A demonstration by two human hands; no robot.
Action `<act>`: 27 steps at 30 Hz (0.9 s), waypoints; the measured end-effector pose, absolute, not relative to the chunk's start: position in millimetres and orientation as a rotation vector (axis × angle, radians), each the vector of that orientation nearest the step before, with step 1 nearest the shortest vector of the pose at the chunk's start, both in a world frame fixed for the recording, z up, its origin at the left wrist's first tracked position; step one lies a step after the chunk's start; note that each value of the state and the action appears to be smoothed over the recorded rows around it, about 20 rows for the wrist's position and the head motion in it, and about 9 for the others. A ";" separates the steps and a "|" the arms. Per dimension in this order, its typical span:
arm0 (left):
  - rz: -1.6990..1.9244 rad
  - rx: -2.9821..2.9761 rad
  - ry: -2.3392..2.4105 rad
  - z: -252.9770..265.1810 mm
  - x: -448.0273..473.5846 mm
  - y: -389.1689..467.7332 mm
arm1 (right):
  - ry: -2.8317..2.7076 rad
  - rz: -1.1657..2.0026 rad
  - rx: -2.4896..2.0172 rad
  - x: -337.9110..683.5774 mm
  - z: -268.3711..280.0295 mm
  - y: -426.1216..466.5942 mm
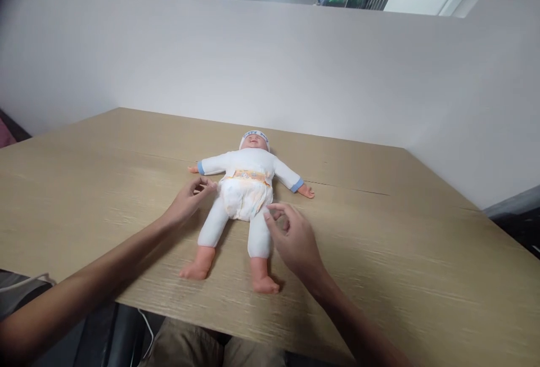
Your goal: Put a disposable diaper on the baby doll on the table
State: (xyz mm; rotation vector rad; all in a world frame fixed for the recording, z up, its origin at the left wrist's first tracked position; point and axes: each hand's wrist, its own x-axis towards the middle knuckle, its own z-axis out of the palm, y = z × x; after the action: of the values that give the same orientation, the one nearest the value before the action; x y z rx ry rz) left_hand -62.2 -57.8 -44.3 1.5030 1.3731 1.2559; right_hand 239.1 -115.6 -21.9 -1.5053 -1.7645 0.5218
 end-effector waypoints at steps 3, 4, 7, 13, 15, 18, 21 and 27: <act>1.372 1.763 1.553 -47.4 -72.1 -33.8 | -1.734 0.216 -1.484 257.6 -26.6 -78.7; 1.395 1.856 1.639 -50.2 -74.2 -24.1 | -1.734 0.065 -1.452 262.8 -30.1 -61.4; 1.336 2.055 1.876 -62.4 -78.2 6.1 | -1.778 -0.234 -1.450 273.8 -45.0 -7.8; 0.979 2.216 2.011 -77.8 -92.8 46.2 | -1.948 -0.120 -1.555 286.3 -73.6 41.0; 0.885 2.267 2.027 -75.8 -96.6 51.3 | -1.959 -0.112 -1.535 288.2 -75.5 39.9; 0.760 2.335 2.079 -69.2 -93.2 52.2 | -1.945 -0.093 -1.549 281.2 -71.3 33.2; 0.650 2.354 2.055 -58.8 -79.4 44.2 | -1.899 0.017 -1.612 261.9 -62.6 23.6; 0.907 2.158 2.023 -21.2 -58.9 -15.5 | -1.809 0.220 -1.569 243.9 -33.2 -16.0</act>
State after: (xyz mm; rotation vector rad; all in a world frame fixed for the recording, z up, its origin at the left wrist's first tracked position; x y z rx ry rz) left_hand -58.9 -15.5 -21.2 2.1576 2.0230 0.9070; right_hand 243.9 -16.0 -33.2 -1.5689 -1.8087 0.2204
